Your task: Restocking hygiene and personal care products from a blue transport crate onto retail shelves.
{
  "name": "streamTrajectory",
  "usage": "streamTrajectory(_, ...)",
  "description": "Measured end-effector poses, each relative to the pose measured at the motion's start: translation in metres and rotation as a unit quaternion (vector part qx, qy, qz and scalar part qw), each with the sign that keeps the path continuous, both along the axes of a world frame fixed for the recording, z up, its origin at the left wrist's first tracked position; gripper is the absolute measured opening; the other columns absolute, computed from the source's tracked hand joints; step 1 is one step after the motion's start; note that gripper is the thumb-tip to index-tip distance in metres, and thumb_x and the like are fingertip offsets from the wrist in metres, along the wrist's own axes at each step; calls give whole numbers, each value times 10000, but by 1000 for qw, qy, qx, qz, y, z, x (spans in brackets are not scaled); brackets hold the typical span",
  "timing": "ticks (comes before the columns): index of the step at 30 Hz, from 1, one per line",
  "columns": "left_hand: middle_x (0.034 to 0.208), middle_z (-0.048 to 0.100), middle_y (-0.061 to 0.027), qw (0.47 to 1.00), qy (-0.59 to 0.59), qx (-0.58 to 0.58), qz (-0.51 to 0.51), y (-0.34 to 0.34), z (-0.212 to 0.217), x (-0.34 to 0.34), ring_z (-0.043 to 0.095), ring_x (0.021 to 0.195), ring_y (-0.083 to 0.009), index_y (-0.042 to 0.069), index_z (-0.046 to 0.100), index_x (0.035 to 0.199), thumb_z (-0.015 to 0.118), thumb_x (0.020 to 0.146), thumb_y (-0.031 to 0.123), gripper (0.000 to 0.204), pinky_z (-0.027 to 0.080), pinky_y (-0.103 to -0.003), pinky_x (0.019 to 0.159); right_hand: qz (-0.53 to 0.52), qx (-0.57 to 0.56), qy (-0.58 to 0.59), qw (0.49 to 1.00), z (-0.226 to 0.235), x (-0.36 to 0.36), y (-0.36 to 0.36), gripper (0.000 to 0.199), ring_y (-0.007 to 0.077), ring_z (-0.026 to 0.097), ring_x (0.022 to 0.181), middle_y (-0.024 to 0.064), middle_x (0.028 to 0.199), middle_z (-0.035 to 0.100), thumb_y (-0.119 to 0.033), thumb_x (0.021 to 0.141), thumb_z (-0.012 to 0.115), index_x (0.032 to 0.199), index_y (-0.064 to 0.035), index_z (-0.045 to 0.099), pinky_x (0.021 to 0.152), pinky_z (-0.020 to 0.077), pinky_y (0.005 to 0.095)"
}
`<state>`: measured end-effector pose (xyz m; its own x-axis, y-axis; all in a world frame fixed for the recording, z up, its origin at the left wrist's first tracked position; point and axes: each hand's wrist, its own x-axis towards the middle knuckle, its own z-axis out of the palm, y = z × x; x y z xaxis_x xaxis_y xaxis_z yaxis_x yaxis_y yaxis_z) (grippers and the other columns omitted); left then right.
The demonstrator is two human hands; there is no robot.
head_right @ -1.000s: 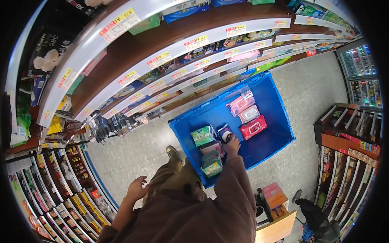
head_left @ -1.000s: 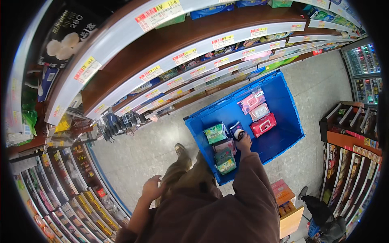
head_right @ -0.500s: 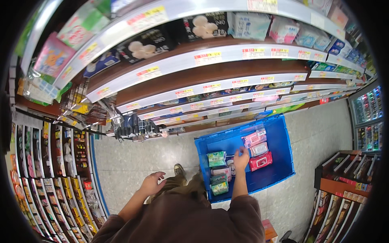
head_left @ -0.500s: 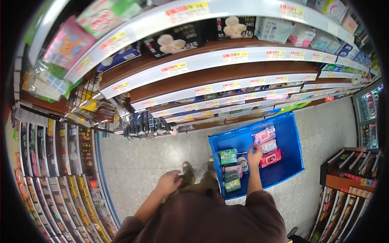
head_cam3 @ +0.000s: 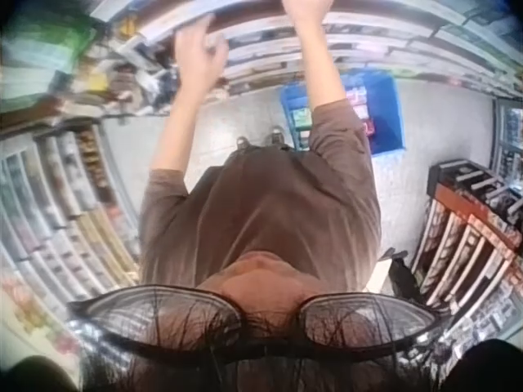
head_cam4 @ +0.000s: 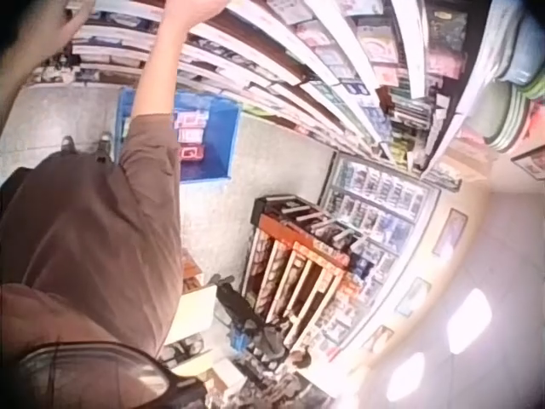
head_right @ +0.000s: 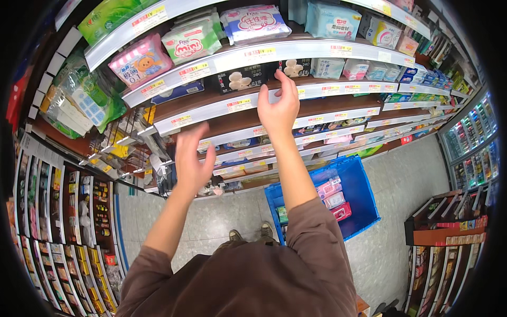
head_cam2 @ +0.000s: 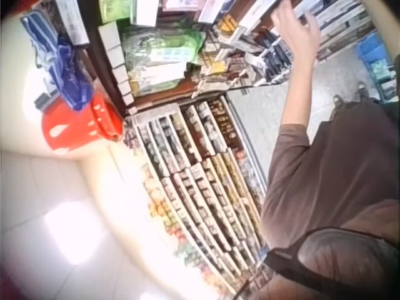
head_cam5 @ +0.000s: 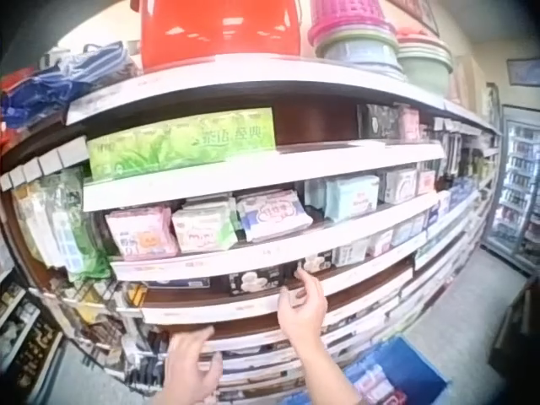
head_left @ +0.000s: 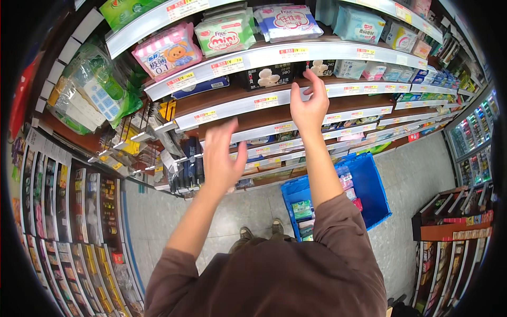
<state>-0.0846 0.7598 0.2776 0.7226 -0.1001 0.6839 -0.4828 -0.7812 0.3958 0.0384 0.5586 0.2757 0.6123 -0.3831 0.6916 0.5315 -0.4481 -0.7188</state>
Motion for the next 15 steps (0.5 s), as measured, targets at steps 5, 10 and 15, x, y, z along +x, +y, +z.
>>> streamTrajectory(5, 1142, 621, -204, 991, -49, 86, 88, -13, 25, 83, 533, 1119, -385, -63, 529, 1285, 671, 833, 185, 534, 413, -472, 981, 0, -50, 74, 996, -7, 18, 16, 380, 349, 624, 1020, 159, 1049, 678, -199, 789, 691, 1116, -8, 663, 896, 492, 418)
streamTrajectory(10, 1141, 579, -244, 997, -5, 32, 77, -24, 5, 106, 509, 1129, -392, -88, 447, 1352, 656, 862, 236, 623, 386, -478, 990, 29, -58, 22, 998, -5, 12, 22, 337, 346, 612, 1026, 151, 1052, 663, -130, 804, 668, 1122, -20, 680, 906, 488, 407)
streamTrajectory(15, 1161, 572, -214, 982, -25, -183, 30, -25, 14, 100, 594, 1025, -289, -49, 489, 1240, 651, 945, 220, 431, 461, -384, 913, 76, 33, -35, 996, 14, -5, 26, 249, 193, 564, 829, 68, 897, 607, -60, 804, 700, 1051, -26, 705, 732, 458, 298)
